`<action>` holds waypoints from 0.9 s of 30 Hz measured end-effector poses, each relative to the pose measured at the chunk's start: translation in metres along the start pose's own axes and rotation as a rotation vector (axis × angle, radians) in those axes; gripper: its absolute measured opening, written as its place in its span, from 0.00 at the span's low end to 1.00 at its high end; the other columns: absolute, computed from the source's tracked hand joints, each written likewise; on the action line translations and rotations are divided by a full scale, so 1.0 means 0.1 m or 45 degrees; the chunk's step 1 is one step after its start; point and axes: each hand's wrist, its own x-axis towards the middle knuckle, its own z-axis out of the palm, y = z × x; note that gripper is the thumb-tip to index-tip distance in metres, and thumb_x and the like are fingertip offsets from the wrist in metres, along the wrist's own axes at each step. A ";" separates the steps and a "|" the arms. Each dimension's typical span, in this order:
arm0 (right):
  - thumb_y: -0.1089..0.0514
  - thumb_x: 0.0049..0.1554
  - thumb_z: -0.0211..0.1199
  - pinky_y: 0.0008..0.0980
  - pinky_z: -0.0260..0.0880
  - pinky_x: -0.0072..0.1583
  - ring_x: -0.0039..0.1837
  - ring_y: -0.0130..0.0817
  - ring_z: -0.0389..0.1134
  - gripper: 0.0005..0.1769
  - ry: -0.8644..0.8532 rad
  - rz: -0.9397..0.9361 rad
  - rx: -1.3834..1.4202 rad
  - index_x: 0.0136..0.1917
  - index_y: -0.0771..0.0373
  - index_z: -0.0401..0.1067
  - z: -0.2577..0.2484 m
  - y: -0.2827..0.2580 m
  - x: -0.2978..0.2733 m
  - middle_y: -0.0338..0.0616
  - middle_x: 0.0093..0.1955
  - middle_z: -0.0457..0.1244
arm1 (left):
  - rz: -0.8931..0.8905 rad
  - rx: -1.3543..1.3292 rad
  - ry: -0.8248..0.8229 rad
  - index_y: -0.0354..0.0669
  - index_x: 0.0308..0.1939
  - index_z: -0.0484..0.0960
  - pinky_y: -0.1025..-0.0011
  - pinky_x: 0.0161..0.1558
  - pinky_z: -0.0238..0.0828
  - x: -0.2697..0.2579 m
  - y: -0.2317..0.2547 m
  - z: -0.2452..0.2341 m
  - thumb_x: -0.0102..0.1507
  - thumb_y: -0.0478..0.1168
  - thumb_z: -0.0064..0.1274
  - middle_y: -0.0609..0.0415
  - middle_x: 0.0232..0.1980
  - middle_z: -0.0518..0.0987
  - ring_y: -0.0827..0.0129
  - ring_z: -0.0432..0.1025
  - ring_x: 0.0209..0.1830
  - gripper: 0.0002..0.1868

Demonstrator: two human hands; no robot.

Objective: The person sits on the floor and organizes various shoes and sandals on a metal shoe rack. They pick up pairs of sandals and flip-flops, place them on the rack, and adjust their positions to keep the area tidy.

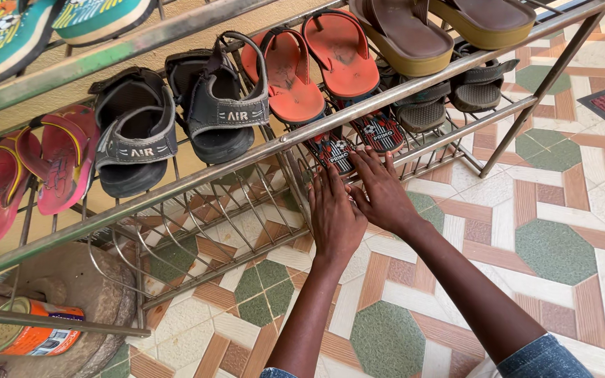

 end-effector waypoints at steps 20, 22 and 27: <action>0.60 0.56 0.69 0.42 0.62 0.73 0.70 0.40 0.69 0.19 0.298 0.324 0.653 0.62 0.59 0.79 -0.27 -0.40 -0.49 0.52 0.67 0.67 | 0.017 -0.564 0.076 0.33 0.80 0.52 0.49 0.76 0.49 -0.69 0.19 -0.31 0.61 0.26 0.42 0.26 0.80 0.54 0.37 0.51 0.81 0.41; 0.61 0.55 0.69 0.38 0.67 0.69 0.70 0.38 0.68 0.20 0.293 0.354 0.741 0.62 0.60 0.78 -0.29 -0.45 -0.59 0.53 0.67 0.67 | 0.010 -0.631 0.098 0.33 0.79 0.54 0.52 0.74 0.55 -0.78 0.24 -0.36 0.61 0.25 0.41 0.25 0.80 0.53 0.35 0.52 0.80 0.40; 0.63 0.55 0.70 0.34 0.69 0.67 0.70 0.36 0.68 0.20 0.316 0.412 0.915 0.62 0.63 0.78 -0.31 -0.54 -0.86 0.55 0.70 0.66 | 0.013 -0.664 0.114 0.32 0.78 0.57 0.53 0.73 0.58 -1.03 0.32 -0.43 0.60 0.24 0.41 0.24 0.80 0.55 0.34 0.54 0.79 0.39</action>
